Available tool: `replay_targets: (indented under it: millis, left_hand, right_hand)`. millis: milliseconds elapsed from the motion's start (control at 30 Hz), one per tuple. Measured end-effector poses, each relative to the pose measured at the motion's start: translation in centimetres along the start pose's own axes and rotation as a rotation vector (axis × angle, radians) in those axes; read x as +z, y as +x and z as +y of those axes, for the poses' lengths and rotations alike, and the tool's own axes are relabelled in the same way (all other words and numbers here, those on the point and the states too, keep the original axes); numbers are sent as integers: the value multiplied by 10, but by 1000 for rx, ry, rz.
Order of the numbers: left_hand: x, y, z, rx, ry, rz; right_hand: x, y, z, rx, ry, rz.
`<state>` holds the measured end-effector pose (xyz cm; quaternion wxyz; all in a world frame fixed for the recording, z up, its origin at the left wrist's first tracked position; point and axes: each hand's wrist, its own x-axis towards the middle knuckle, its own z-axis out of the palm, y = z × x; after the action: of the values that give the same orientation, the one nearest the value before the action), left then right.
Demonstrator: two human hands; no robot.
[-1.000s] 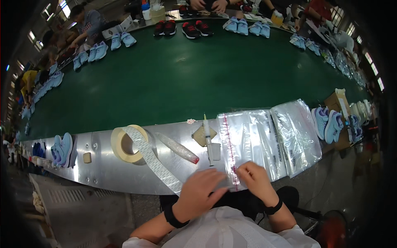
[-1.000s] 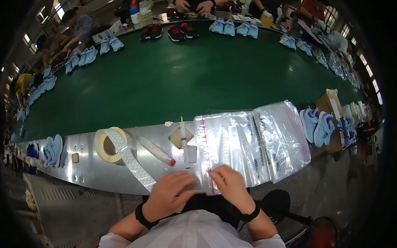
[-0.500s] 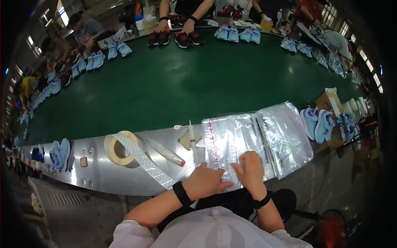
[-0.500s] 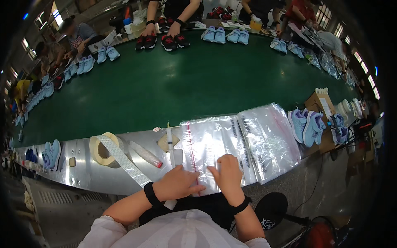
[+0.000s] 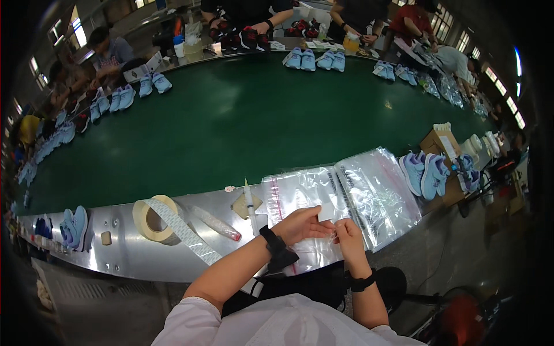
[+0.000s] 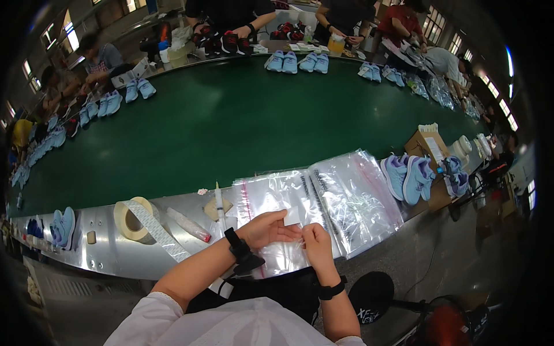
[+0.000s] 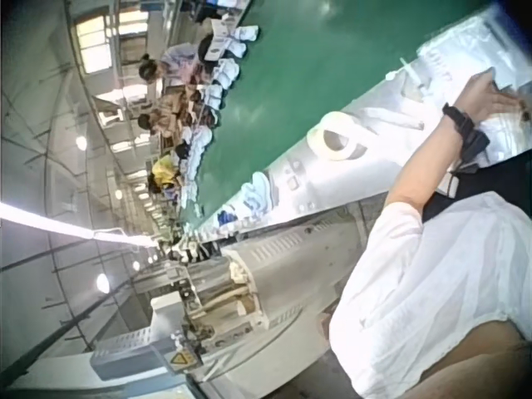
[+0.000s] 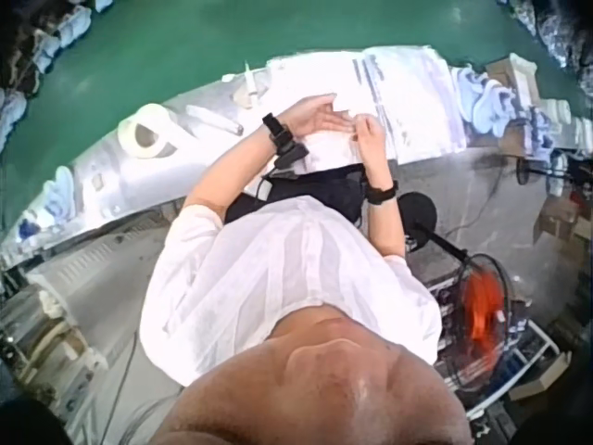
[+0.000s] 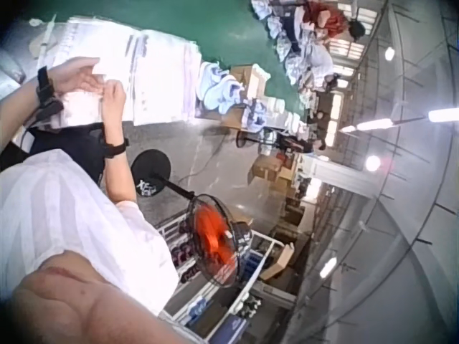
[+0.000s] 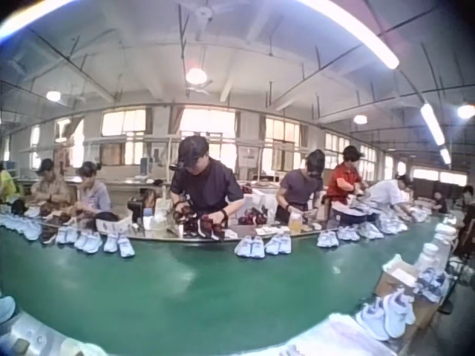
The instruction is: The person places small white rectangular items into clear plastic bags on a green assembly table. They seal the bags and stack them. Later, the person picks up a light blue sneaker from the table, inspects it, and holds it in their hands.
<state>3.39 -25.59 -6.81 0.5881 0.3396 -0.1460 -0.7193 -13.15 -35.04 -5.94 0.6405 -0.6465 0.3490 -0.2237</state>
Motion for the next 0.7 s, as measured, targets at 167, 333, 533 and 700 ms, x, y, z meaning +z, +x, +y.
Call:
replay_targets:
  millis: [167, 333, 533, 700]
  left_hand:
    - [-3, 7, -4, 61, 123, 98]
    - [12, 33, 4, -62, 83, 88]
    - [22, -63, 11, -194, -229, 25]
    - [36, -186, 3, 141, 38, 332]
  right_hand:
    - [-17, 0, -25, -247, 17, 85]
    - [2, -4, -35, -276, -183, -244]
    - [9, -46, -41, -664, -864, -291]
    - [-15, -24, -29, -206, -376, -130]
